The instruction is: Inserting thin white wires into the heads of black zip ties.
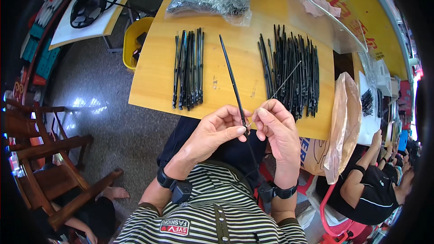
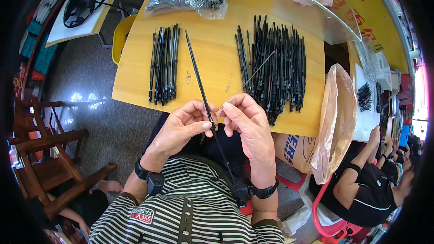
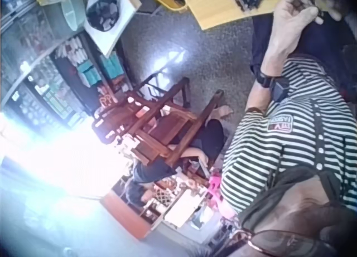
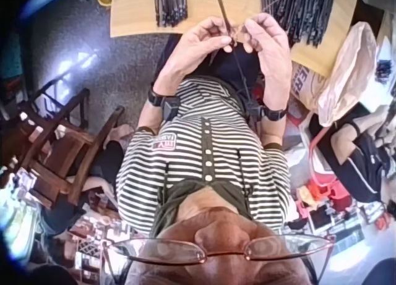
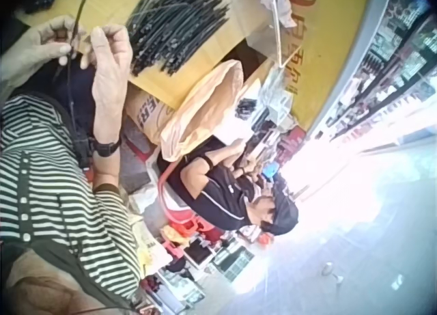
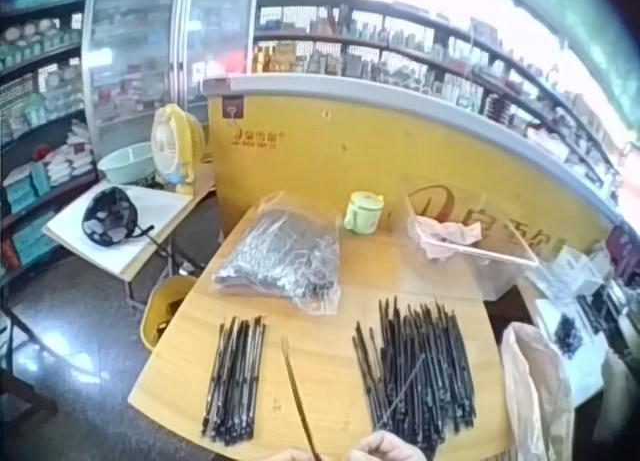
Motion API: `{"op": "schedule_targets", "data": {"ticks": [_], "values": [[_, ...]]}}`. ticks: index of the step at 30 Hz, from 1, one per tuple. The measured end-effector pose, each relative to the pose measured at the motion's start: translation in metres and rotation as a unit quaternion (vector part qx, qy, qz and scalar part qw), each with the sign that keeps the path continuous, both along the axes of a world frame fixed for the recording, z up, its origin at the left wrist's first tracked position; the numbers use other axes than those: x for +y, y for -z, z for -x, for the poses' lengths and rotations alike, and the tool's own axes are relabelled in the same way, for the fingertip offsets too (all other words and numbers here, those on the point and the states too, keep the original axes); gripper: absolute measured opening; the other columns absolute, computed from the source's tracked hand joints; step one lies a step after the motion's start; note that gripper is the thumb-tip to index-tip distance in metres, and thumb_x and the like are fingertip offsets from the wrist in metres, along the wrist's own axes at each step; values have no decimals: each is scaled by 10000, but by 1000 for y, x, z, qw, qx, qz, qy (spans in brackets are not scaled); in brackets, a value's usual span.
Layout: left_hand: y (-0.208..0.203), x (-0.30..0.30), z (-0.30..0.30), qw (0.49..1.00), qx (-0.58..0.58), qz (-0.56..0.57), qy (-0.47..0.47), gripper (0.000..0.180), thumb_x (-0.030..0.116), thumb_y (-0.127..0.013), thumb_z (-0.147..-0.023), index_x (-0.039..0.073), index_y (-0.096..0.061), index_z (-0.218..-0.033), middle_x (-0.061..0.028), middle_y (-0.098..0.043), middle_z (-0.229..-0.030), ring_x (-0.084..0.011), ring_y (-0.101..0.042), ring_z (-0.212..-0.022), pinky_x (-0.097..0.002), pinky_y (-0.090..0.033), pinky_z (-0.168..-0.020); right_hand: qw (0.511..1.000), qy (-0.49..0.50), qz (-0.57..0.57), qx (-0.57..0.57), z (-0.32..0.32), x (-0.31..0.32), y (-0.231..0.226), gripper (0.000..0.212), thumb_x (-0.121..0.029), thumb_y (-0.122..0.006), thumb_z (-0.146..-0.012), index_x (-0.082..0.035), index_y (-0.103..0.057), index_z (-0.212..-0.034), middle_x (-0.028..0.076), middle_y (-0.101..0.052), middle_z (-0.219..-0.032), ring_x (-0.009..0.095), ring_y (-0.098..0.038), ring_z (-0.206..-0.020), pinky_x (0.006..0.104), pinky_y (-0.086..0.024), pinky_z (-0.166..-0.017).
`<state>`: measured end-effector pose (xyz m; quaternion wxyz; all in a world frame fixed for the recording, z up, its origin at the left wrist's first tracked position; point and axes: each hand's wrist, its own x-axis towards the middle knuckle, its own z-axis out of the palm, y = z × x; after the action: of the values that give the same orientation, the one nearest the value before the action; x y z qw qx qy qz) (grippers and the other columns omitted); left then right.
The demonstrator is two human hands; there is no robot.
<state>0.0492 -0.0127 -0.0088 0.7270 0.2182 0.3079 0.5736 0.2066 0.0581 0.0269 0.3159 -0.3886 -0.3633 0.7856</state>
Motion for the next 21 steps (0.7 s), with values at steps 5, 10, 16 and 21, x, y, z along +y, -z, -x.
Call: {"op": "schedule_targets", "data": {"ticks": [5,10,16,21], "values": [[-1,0,-1,1000,19,-1,-20,339,13,-573,-847,-16,-491,-1175,-50,-534,-914,-131,-548,-874,-256,-492,-738,999,-20,29,-6,2,1,1,92,-125,-561,-883,-45,-524,-861,34,-572,-761,36,-489,-606,163,-410,-468],[-2,0,2,999,40,-5,-9,347,19,-570,-856,-11,-492,-1193,-15,-503,-907,-109,-534,-843,-239,-476,-769,999,-17,49,-7,6,1,2,86,-129,-552,-886,-57,-524,-847,22,-561,-746,29,-473,-592,159,-394,-447],[-1,-1,2,999,45,-9,-22,353,13,-582,-840,-17,-495,-1181,-64,-556,-934,-133,-559,-880,-254,-501,-742,994,-13,98,38,6,1,5,97,-135,-559,-888,-49,-536,-848,18,-554,-762,36,-481,-617,162,-404,-470],[-3,0,2,998,56,-3,-13,352,28,-586,-847,-6,-509,-1188,-18,-521,-890,-109,-545,-818,-237,-474,-766,995,-3,89,37,6,0,5,96,-134,-555,-889,-49,-536,-848,24,-560,-765,34,-482,-608,161,-402,-464]]}}
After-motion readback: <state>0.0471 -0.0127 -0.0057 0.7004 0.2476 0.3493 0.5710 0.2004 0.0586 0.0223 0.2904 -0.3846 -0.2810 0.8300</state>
